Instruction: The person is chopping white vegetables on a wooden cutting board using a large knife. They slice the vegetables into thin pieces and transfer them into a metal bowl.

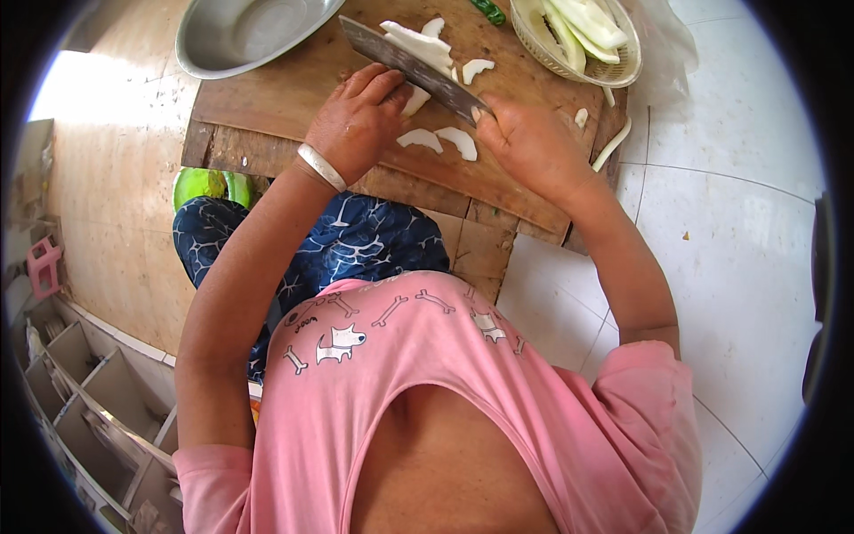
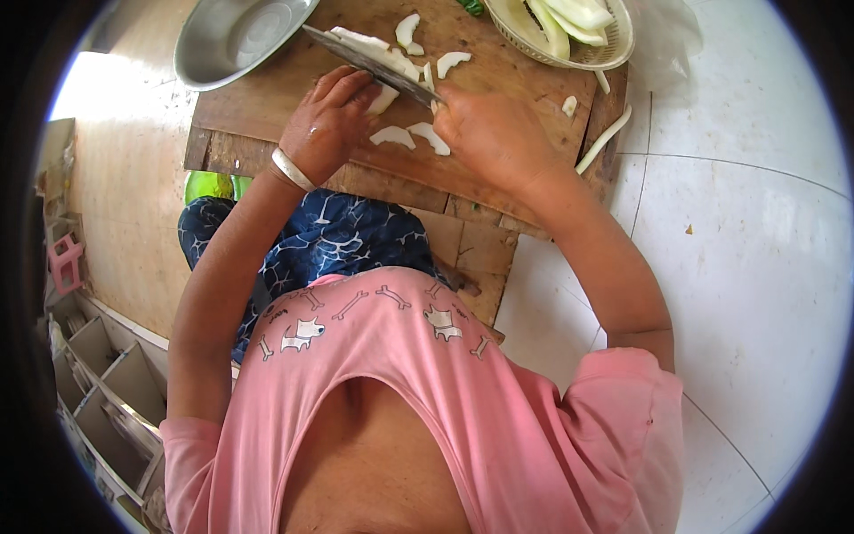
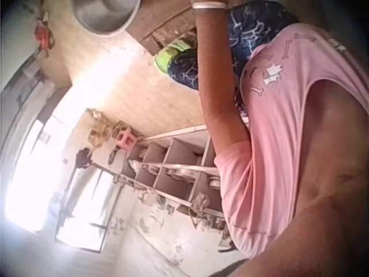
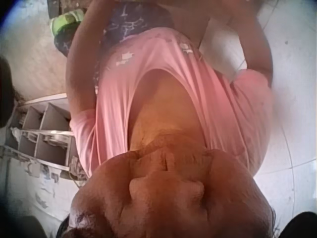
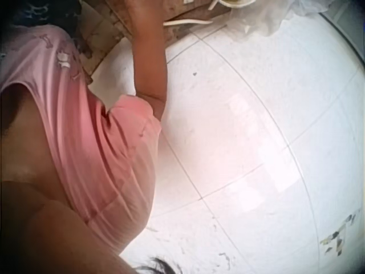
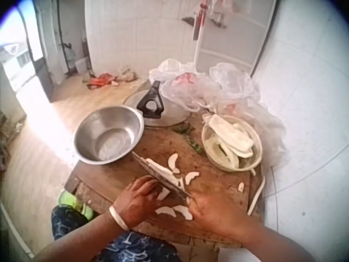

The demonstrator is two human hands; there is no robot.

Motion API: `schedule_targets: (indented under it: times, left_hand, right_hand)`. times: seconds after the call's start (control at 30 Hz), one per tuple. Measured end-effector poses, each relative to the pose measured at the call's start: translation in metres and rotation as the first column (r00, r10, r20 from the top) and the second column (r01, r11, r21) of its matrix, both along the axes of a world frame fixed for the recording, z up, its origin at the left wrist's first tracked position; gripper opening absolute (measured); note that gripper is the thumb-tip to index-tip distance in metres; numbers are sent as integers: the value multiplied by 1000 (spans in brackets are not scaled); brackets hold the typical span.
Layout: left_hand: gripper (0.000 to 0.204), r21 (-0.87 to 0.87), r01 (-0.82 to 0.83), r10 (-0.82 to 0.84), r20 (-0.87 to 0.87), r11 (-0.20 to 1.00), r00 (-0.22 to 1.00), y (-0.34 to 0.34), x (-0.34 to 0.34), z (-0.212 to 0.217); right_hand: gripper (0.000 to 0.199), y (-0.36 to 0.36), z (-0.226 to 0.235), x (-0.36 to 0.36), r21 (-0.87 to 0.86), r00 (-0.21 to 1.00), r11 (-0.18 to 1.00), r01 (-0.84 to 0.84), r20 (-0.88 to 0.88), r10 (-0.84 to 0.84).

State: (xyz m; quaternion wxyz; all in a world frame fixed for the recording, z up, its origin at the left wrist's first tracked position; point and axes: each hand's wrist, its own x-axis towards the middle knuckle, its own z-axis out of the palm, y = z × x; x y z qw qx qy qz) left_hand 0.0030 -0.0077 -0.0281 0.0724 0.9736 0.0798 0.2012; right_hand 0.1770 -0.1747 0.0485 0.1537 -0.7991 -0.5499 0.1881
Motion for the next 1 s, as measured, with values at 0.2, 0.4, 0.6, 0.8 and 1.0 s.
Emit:
schedule_targets:
  times: [0.2, 0.4, 0.6, 0.8, 1.0]
  left_hand:
    - [40, -103, 12, -15, -26, 995, 1000, 0, -4, 1]
    - [35, -54, -4, 4, 6, 999, 1000, 5, 4, -4]
    - [35, -26, 3, -3, -8, 1000, 1000, 5, 5, -5]
    - [38, -35, -3, 4, 4, 999, 1000, 3, 3, -6]
    - [39, -72, 16, -14, 25, 997, 1000, 4, 5, -6]
  right_hand:
    - [30, -5, 14, -1, -50, 988, 995, 85, -127, -91]
    - [26, -13, 35, -1, -44, 996, 999, 18, -88, -22]
    - [26, -9, 33, 5, -111, 998, 994, -6, -58, -1]
    - [27, 8, 12, -1, -124, 1000, 992, -4, 5, 5]
    - [28, 3, 1, 5, -21, 987, 998, 64, -145, -66]
